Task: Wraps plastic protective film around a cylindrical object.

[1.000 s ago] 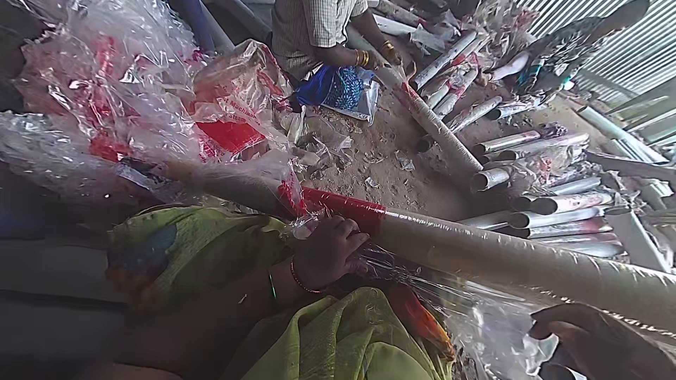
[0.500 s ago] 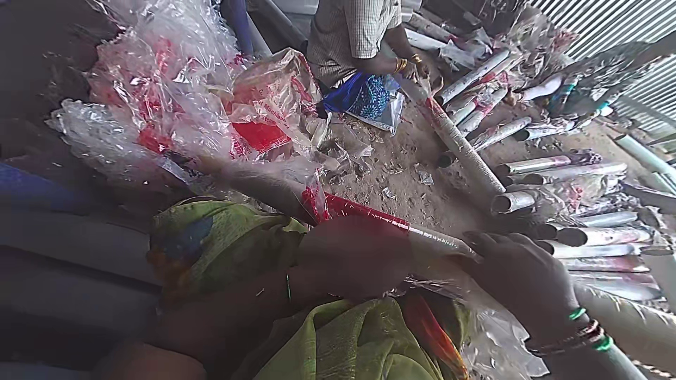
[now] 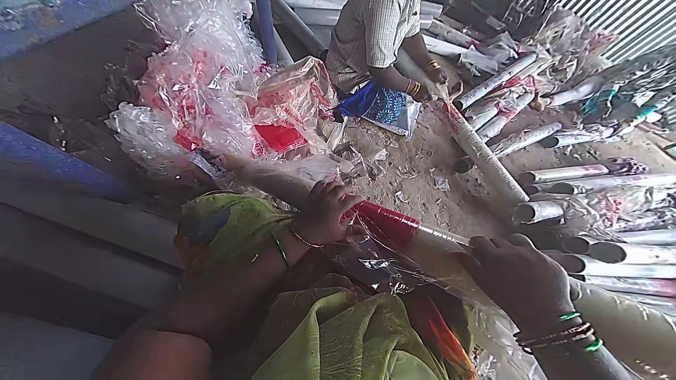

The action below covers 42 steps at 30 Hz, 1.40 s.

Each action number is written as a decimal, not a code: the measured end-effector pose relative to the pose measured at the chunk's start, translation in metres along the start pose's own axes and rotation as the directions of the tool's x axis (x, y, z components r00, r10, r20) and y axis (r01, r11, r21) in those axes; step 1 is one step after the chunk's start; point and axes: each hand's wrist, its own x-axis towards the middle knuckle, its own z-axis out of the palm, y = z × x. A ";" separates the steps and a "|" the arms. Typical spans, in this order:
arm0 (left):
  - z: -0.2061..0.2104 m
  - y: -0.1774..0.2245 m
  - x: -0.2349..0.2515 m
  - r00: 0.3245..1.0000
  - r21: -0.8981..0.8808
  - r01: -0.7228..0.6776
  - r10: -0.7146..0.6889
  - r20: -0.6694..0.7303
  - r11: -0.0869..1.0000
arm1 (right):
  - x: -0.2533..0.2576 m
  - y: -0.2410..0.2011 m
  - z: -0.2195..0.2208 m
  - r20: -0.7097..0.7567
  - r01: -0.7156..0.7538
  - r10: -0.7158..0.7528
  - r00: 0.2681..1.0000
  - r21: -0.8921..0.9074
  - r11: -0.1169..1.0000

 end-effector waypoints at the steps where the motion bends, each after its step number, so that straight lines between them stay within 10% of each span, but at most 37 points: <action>1: 0.006 -0.003 -0.002 0.994 0.017 -0.042 0.040 0.097 0.999 | -0.001 0.000 0.000 -0.004 0.000 0.000 1.000 -0.008 1.000; 4: 0.012 -0.006 -0.014 0.962 -0.028 -0.051 0.057 0.267 0.998 | -0.003 -0.001 0.001 -0.004 -0.007 0.007 1.000 -0.016 1.000; 14: -0.003 0.001 -0.025 0.971 0.017 0.228 -0.229 0.063 0.973 | 0.009 0.001 -0.009 0.172 0.037 -0.033 0.985 -0.022 0.999; 19: -0.017 -0.004 -0.007 0.697 0.061 0.676 -0.665 0.268 0.734 | 0.020 -0.003 -0.020 0.371 0.002 0.016 0.928 -0.048 0.999; 23: -0.016 -0.005 -0.005 0.559 0.301 0.693 -0.752 0.349 0.655 | 0.016 -0.003 -0.014 0.294 0.014 0.000 0.956 -0.047 0.999; 30: -0.005 0.000 -0.023 0.708 0.155 0.682 -0.698 0.110 0.715 | 0.010 -0.001 -0.006 0.180 0.058 -0.053 0.982 -0.022 0.998; 35: 0.005 -0.016 -0.028 0.374 -0.146 0.924 -0.764 0.525 0.353 | 0.010 -0.001 -0.007 0.208 0.052 -0.042 0.977 -0.042 0.998; 39: 0.004 0.000 -0.015 0.318 -0.452 0.892 -0.740 0.593 0.021 | 0.009 -0.001 -0.006 0.192 0.061 -0.053 0.980 -0.039 0.997; 42: 0.010 0.002 -0.008 0.402 -0.600 0.800 -0.739 0.540 -0.004 | 0.010 0.001 -0.008 0.193 0.061 -0.049 0.980 -0.056 0.997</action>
